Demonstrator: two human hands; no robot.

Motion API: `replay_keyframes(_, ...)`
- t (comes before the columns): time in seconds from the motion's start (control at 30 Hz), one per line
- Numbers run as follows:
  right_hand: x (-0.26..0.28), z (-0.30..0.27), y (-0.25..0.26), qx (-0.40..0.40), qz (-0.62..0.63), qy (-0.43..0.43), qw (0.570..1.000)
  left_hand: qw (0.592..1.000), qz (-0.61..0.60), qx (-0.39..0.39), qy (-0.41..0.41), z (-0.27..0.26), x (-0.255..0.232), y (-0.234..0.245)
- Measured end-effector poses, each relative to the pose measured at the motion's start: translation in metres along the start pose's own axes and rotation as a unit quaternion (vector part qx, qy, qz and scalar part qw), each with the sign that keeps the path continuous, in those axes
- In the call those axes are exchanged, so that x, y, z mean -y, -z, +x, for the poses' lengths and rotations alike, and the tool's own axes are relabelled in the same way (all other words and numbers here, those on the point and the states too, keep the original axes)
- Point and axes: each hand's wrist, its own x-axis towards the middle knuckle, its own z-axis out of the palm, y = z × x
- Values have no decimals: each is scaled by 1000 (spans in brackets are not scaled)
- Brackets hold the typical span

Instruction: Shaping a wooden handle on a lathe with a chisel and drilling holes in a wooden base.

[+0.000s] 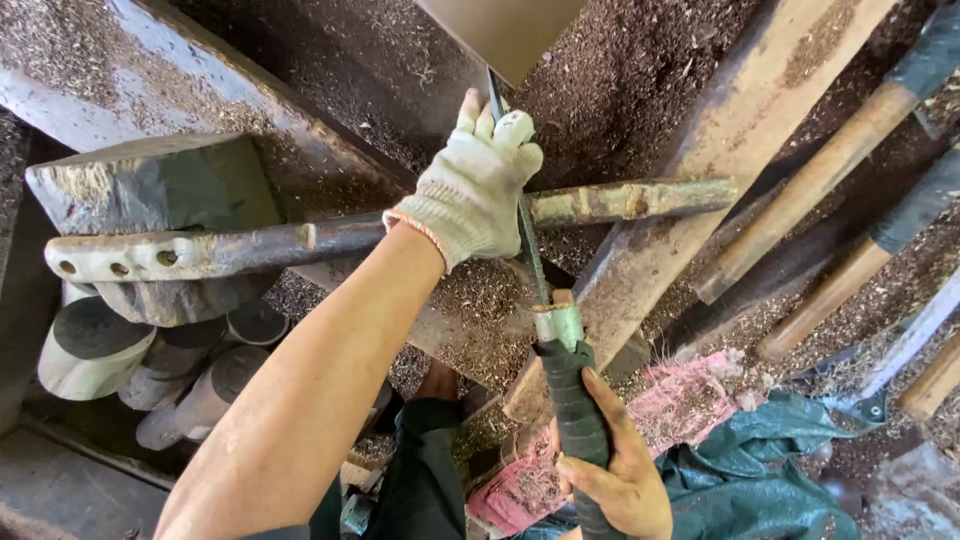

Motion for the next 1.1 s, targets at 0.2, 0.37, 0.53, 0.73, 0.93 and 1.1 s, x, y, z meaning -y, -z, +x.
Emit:
replay_keyframes(0.2,3,1,-2,-7,20,-14,1000,999,-21,-29,-8,-3,2,-6)
replay_keyframes(0.37,2,3,1,6,7,11,1000,1000,-9,3,5,-3,-1,2)
replay_keyframes(0.53,0,5,5,8,11,-9,1000,998,13,51,24,-1,-2,3)
replay_keyframes(0.73,-9,9,14,43,0,23,999,999,41,30,18,13,4,-22)
replay_keyframes(0.93,-21,12,31,54,-36,13,998,998,-11,29,58,0,-1,-8)
replay_keyframes(1.1,13,10,21,-12,-76,6,997,994,-21,-104,-1,-12,0,-13)
